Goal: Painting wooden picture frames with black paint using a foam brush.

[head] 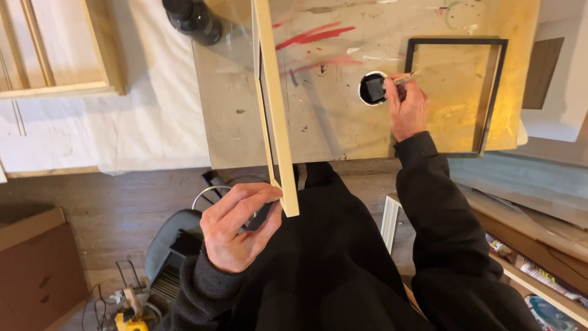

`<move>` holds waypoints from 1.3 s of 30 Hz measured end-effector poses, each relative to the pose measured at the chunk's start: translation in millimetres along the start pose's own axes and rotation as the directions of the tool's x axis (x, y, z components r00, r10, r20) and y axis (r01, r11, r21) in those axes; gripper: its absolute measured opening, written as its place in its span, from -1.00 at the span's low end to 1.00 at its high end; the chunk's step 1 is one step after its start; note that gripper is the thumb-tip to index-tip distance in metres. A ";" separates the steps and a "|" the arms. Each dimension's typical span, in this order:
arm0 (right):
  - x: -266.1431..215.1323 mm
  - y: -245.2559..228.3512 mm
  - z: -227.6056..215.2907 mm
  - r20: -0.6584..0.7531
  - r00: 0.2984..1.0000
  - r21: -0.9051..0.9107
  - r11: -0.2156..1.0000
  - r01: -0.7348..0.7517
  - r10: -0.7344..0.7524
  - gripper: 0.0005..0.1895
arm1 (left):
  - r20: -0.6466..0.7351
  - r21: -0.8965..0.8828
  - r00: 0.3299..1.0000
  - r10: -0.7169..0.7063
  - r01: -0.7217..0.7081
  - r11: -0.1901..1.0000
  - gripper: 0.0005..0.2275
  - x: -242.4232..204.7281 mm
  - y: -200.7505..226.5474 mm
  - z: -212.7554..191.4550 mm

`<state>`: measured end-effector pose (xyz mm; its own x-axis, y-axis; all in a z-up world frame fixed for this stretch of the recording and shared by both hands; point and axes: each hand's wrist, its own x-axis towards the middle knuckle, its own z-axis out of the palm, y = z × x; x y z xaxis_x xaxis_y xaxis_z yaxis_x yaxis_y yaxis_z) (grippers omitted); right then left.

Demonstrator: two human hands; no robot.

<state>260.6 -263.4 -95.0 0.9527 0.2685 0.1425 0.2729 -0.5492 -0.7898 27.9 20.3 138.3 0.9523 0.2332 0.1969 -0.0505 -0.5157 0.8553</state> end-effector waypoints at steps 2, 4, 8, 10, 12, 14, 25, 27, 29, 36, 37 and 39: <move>-1.4 -8.9 1.0 0.016 1.000 0.010 1.000 -0.002 0.002 -0.83 | -0.007 -0.013 1.000 -0.012 0.012 1.000 -0.78 -0.8 1.8 0.4; -0.1 -15.6 -1.4 0.018 1.000 0.010 1.000 -0.001 0.001 -0.83 | -0.011 -0.036 1.000 -0.009 0.009 0.999 -0.79 1.1 0.8 1.9; 2.1 -22.7 -3.0 0.062 0.997 0.018 0.999 0.034 -0.035 -0.85 | 0.000 -0.039 1.000 -0.023 0.023 0.999 -0.79 3.2 1.0 3.8; 1.5 -22.9 -3.9 0.084 0.994 -0.006 0.998 0.069 -0.068 -0.86 | 0.005 -0.044 0.999 -0.038 0.038 0.998 -0.79 4.0 1.4 4.6; 1.6 -21.2 -6.0 0.088 0.992 -0.042 0.995 0.091 -0.087 -0.86 | 0.013 -0.049 1.000 -0.020 0.021 0.999 -0.79 4.5 0.5 6.5; 3.0 -25.0 -5.3 0.071 0.994 -0.029 0.996 0.086 -0.084 -0.86 | 0.008 -0.042 1.000 -0.021 0.022 0.999 -0.79 4.7 0.8 7.2; 7.9 2.7 -27.8 0.083 0.996 0.013 1.000 0.013 -0.014 -0.84 | -0.012 -0.069 1.000 0.027 -0.028 0.997 -0.79 10.6 -6.5 18.5; 12.3 6.3 -52.0 0.030 0.997 0.361 0.929 -0.082 0.077 -0.77 | -0.021 -0.090 0.999 0.049 -0.051 0.995 -0.79 11.5 -10.5 19.2; 18.7 -63.3 -82.1 0.052 0.994 0.552 0.826 -0.113 0.101 -0.77 | -0.028 -0.094 0.998 0.063 -0.065 0.993 -0.79 10.5 -16.2 18.7; 24.4 -247.1 -118.0 0.312 0.887 0.564 0.817 0.116 -0.341 -0.69 | -0.006 -0.073 0.989 0.145 -0.145 0.987 -0.75 7.4 -25.4 20.2; 21.7 -255.0 -118.3 0.317 0.885 0.561 0.820 0.115 -0.341 -0.69 | -0.009 -0.076 0.990 0.143 -0.143 0.987 -0.75 6.6 -23.2 20.0; 20.2 -271.2 -114.9 0.474 0.808 0.473 0.875 0.100 -0.349 -0.70 | -0.006 -0.038 0.986 0.167 -0.168 0.985 -0.75 8.1 -21.2 17.1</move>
<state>221.2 -200.0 190.6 0.6115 0.7839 0.1075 0.2704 -0.0793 -0.9595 41.8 19.1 113.5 0.9284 0.1489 0.3404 -0.2207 -0.5161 0.8276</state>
